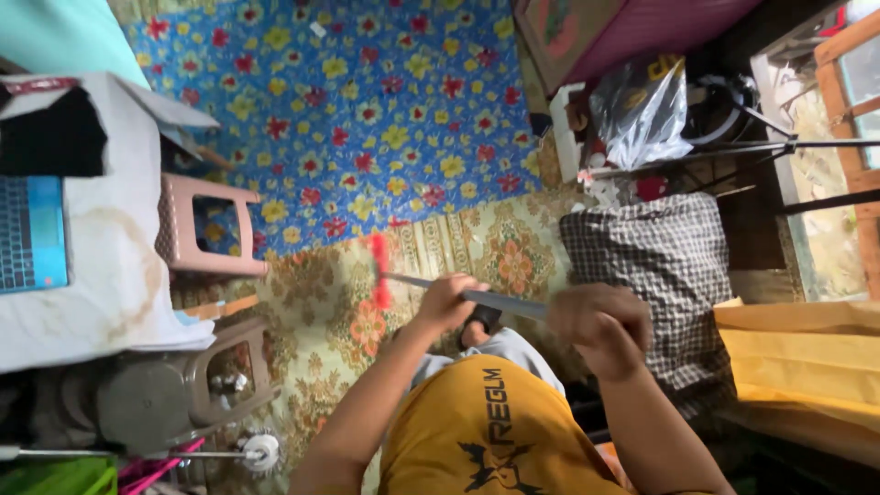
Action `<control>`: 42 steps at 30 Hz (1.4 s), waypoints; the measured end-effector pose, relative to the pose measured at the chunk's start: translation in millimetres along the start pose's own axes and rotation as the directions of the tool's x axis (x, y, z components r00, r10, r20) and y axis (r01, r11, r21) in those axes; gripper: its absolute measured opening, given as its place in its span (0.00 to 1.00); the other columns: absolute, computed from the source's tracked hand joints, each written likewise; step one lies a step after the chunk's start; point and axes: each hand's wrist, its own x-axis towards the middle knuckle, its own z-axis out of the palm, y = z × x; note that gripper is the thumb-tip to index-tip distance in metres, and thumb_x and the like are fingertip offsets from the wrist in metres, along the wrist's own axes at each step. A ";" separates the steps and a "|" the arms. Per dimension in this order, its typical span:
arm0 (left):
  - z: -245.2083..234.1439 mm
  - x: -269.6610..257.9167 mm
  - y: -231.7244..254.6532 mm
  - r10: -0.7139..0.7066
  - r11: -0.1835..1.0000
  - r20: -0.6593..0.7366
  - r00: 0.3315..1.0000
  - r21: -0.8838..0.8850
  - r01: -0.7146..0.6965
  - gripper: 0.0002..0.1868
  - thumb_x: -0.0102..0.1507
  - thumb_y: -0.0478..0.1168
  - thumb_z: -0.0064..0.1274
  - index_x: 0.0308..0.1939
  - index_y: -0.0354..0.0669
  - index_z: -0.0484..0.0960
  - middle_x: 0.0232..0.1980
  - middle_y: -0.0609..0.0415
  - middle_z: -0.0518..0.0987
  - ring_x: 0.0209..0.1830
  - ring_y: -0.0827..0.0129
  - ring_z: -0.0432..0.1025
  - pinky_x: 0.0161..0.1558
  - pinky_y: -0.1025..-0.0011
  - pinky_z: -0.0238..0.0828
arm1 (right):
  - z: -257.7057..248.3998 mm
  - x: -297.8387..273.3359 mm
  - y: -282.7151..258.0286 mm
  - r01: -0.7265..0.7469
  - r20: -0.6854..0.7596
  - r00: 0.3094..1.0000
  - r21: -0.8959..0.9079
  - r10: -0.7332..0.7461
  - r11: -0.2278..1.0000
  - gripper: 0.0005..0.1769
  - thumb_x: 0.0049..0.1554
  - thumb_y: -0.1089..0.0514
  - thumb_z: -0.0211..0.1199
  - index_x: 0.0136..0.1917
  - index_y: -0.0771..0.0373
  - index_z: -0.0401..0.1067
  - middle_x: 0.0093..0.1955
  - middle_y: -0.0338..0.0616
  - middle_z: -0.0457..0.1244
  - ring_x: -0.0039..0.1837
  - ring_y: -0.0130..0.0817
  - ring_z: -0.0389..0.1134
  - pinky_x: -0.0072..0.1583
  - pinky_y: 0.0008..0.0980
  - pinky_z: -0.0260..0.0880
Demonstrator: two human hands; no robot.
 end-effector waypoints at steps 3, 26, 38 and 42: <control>8.7 43.1 43.6 0.075 0.994 0.048 0.996 -0.088 -0.070 0.15 0.64 0.49 0.53 0.28 0.43 0.80 0.33 0.46 0.77 0.38 0.49 0.76 0.41 0.55 0.71 | -1.2 21.9 -28.9 0.081 -0.031 0.996 -0.089 -0.084 0.993 0.22 0.65 0.57 0.54 0.29 0.61 0.62 0.27 0.43 0.60 0.28 0.36 0.58 0.36 0.37 0.62; -4.3 170.5 62.2 -0.257 0.964 -0.034 0.966 0.063 0.258 0.24 0.68 0.57 0.47 0.27 0.44 0.79 0.28 0.46 0.78 0.30 0.50 0.75 0.36 0.54 0.70 | -139.2 124.3 -14.5 -0.041 0.275 0.961 0.050 0.026 0.998 0.22 0.64 0.50 0.59 0.30 0.56 0.65 0.29 0.37 0.60 0.32 0.30 0.61 0.39 0.36 0.61; -12.5 199.4 -124.5 -0.162 0.984 0.108 0.981 0.091 0.152 0.18 0.65 0.54 0.52 0.30 0.44 0.82 0.34 0.46 0.81 0.40 0.49 0.77 0.44 0.54 0.73 | -105.1 134.2 112.1 -0.159 0.087 0.977 -0.304 0.193 0.939 0.12 0.57 0.61 0.64 0.34 0.68 0.68 0.32 0.45 0.63 0.34 0.38 0.64 0.40 0.37 0.65; -53.2 172.9 -179.7 -0.033 0.997 -0.074 0.997 0.067 0.038 0.12 0.54 0.44 0.51 0.36 0.49 0.88 0.36 0.46 0.82 0.39 0.46 0.76 0.41 0.53 0.73 | -86.4 148.0 160.7 -0.160 0.171 0.961 -0.290 0.215 0.943 0.19 0.67 0.65 0.62 0.33 0.64 0.65 0.29 0.44 0.63 0.35 0.35 0.64 0.56 0.48 0.64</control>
